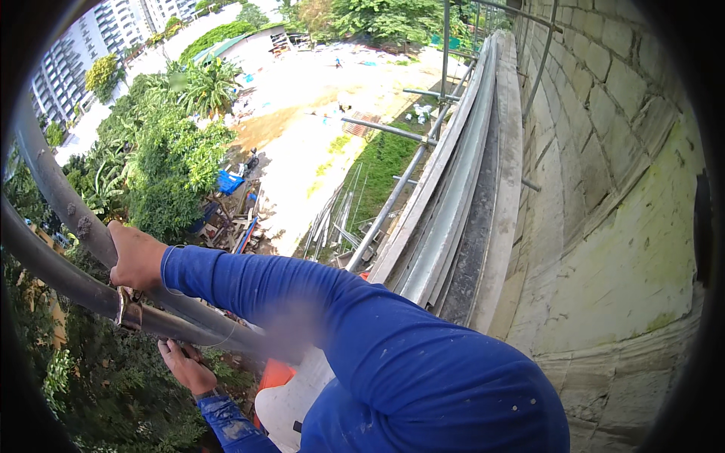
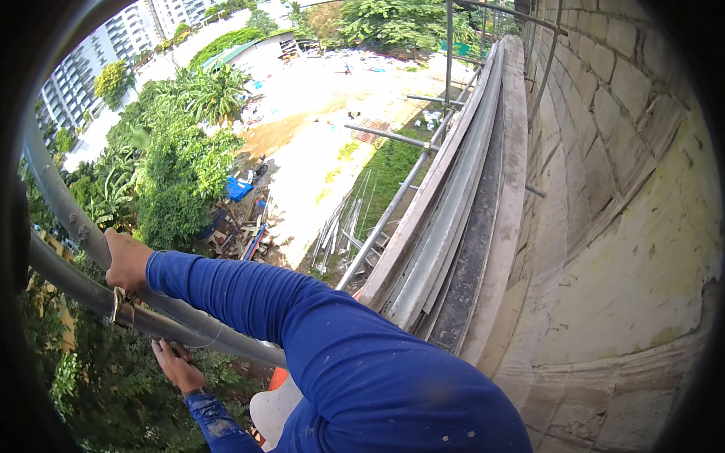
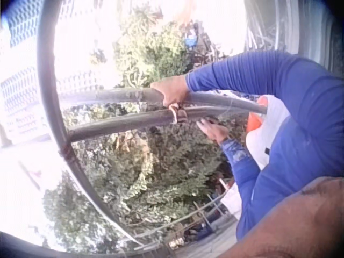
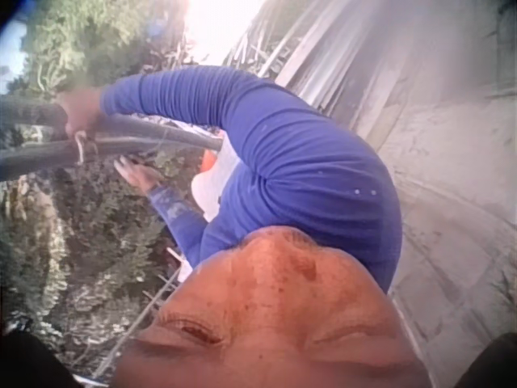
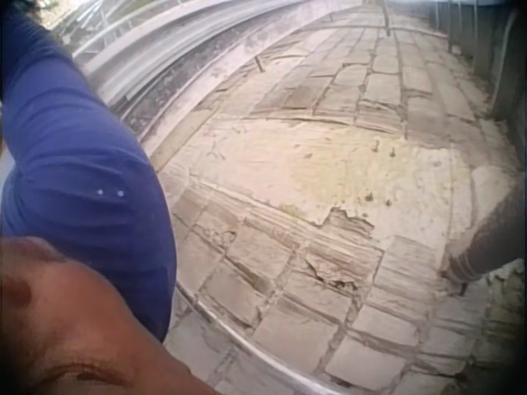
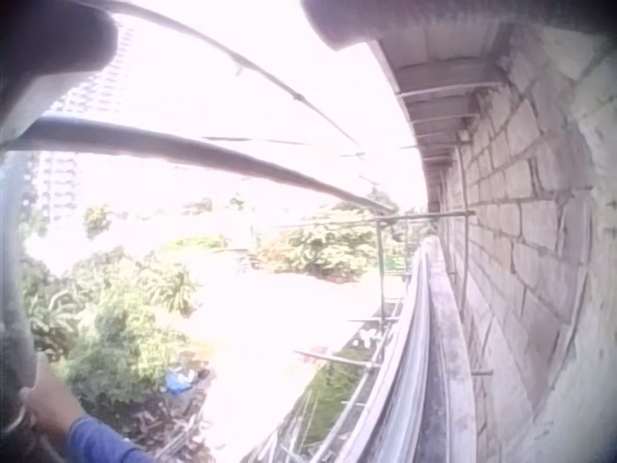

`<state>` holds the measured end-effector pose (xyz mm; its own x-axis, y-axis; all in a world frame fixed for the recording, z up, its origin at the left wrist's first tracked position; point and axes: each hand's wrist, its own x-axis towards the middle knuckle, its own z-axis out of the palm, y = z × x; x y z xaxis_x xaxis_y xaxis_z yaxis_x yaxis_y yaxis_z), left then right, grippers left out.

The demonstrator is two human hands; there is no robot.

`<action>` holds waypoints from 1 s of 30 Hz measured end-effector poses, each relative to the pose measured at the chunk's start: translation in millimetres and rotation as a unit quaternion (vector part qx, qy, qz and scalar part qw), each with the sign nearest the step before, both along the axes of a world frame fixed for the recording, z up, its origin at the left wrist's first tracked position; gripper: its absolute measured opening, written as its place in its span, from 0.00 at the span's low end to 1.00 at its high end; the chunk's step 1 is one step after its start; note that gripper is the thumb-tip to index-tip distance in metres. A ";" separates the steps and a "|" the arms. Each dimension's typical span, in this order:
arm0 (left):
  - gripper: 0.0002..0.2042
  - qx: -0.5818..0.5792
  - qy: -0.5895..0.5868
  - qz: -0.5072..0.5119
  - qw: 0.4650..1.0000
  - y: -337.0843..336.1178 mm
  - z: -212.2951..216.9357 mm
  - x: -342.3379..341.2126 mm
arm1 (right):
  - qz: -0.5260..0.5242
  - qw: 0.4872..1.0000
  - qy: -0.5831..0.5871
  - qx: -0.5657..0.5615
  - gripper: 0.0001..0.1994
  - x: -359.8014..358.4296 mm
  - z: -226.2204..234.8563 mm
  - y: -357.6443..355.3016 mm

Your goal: The person is assembling a metal scaffolding structure on the exterior of a building. They use a spanner to tighten couplers connecting vertical and horizontal metal poles. The person works at height, standing on wooden planks, and secures multiple joints to stabilize the frame.

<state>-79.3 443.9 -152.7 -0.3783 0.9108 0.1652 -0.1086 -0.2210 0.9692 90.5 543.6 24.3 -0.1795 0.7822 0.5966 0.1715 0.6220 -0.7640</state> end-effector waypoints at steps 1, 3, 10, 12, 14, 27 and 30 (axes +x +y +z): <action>0.26 -0.007 -0.004 0.008 1.000 -3.9 6.0 7.7 | 0.001 1.000 -0.011 -0.009 0.27 4.4 2.0 -2.7; 0.20 0.023 0.000 -0.053 0.998 4.4 -5.0 -2.2 | 0.014 0.999 -0.030 -0.023 0.27 16.1 12.5 -13.5; 0.09 0.082 0.028 -0.071 0.994 1.9 -1.9 -3.4 | 0.039 0.994 -0.101 0.014 0.35 18.4 10.1 -2.1; 0.09 0.073 0.021 -0.061 0.995 -2.0 2.2 2.5 | 0.063 0.996 -0.063 0.027 0.35 19.8 2.4 0.9; 0.08 0.074 -0.001 -0.072 0.995 3.1 -2.4 5.5 | 0.061 0.997 -0.035 0.038 0.35 24.7 -3.7 2.8; 0.11 0.084 0.140 0.017 0.987 19.7 -24.6 12.0 | 0.153 0.985 0.073 -0.028 0.21 35.4 -8.9 -4.4; 0.11 0.093 0.148 0.053 0.983 7.9 -20.9 4.7 | 0.171 0.984 0.028 -0.034 0.22 34.7 -17.9 16.9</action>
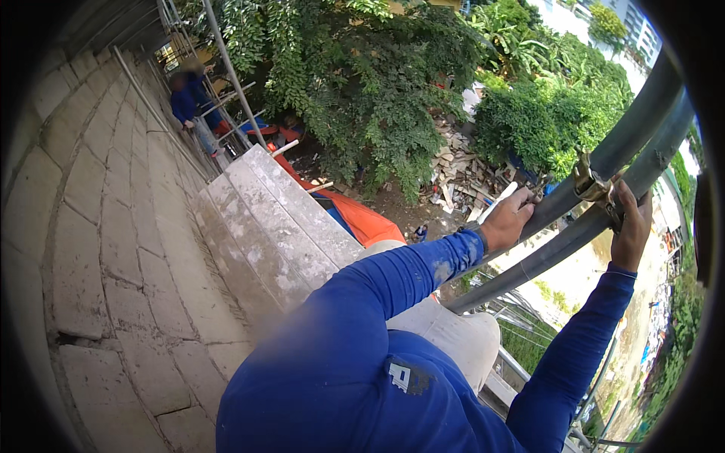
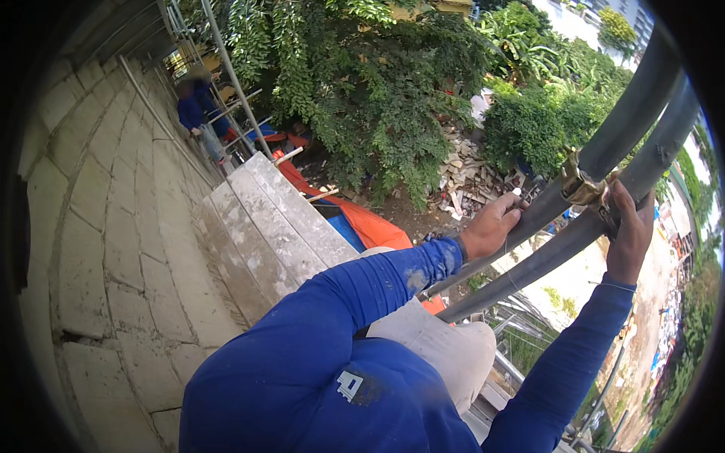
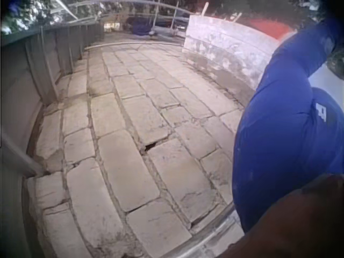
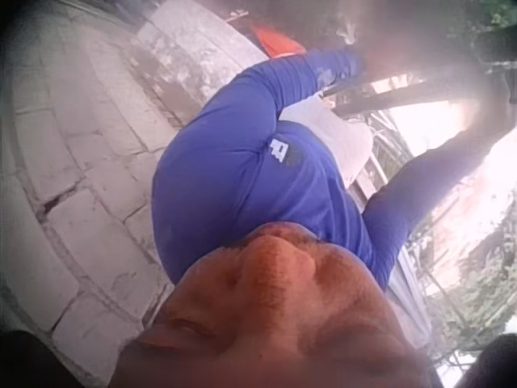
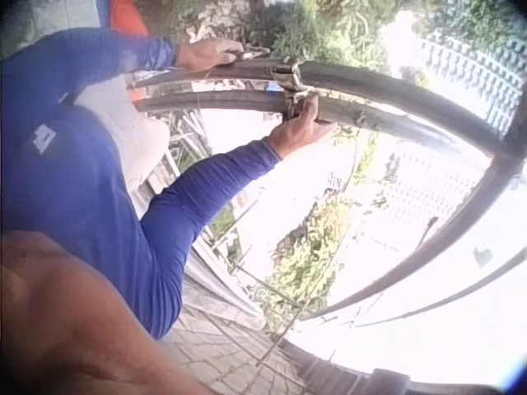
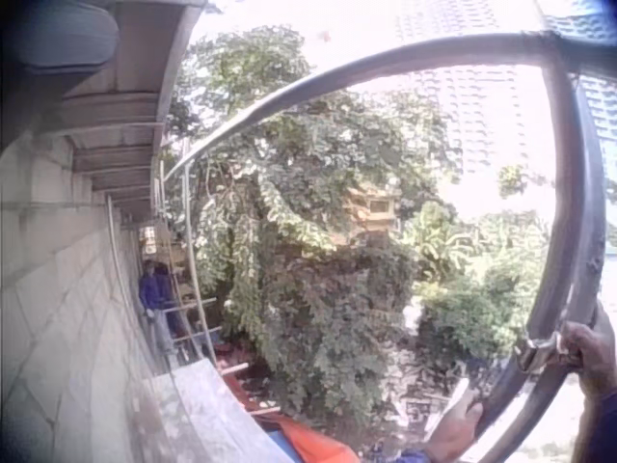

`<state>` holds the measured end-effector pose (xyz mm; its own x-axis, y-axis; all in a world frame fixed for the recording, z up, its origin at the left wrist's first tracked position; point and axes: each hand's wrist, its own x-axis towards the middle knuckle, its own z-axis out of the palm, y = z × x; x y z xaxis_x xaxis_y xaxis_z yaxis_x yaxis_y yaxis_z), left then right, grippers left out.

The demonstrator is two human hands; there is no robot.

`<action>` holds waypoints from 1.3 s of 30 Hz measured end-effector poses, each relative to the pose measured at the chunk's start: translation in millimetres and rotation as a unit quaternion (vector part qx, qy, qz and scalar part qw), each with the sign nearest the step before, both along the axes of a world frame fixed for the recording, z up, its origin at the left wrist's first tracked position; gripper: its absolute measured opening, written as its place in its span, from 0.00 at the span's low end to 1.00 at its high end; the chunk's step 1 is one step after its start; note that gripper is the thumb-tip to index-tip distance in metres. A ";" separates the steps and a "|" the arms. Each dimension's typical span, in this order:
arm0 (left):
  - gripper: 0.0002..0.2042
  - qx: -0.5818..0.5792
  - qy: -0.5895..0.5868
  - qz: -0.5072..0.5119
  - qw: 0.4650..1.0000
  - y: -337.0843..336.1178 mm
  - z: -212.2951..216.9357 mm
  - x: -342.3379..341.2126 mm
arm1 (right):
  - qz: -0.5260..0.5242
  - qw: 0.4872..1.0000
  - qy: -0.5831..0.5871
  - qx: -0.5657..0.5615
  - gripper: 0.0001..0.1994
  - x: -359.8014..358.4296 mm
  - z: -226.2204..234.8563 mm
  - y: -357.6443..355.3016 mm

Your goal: The person is assembling a metal scaffolding structure on the exterior of a building. They use a spanner to tighten couplers connecting vertical and horizontal metal poles. The person works at height, standing on wooden planks, and secures multiple joints to stabilize the frame.

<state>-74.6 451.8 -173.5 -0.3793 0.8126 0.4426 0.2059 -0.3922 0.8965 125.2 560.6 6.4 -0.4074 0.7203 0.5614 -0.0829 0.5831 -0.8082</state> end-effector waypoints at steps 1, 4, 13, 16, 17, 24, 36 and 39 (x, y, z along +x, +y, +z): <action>0.11 0.018 -0.014 -0.010 1.000 2.4 2.0 0.7 | -0.007 1.000 -0.011 0.004 0.22 3.5 7.5 -0.1; 0.10 0.012 -0.040 -0.008 0.999 -5.4 -9.7 -7.6 | -0.003 1.000 -0.005 0.001 0.24 -12.6 -7.2 -1.3; 0.10 0.015 -0.041 -0.014 0.999 0.3 -12.5 0.7 | 0.011 0.999 -0.035 0.040 0.21 5.1 -7.7 11.8; 0.11 -0.013 -0.027 -0.014 0.999 -7.3 -8.0 -0.8 | 0.006 0.999 -0.023 0.029 0.22 6.4 -6.5 11.2; 0.11 -0.019 -0.018 -0.011 1.000 -9.2 -8.1 -1.3 | 0.004 0.999 -0.021 0.036 0.23 6.4 -6.9 11.6; 0.12 -0.015 -0.002 -0.033 0.999 -9.8 -38.6 -14.9 | -0.002 0.992 -0.063 0.110 0.19 12.2 -10.7 23.2; 0.13 -0.222 -0.163 -0.062 0.959 -98.8 -162.2 -23.6 | -0.062 0.953 -0.156 0.252 0.25 38.8 -22.1 50.2; 0.14 -0.261 -0.188 -0.067 0.945 -129.4 -210.2 -11.4 | -0.104 0.903 -0.196 0.368 0.21 36.3 -25.5 52.2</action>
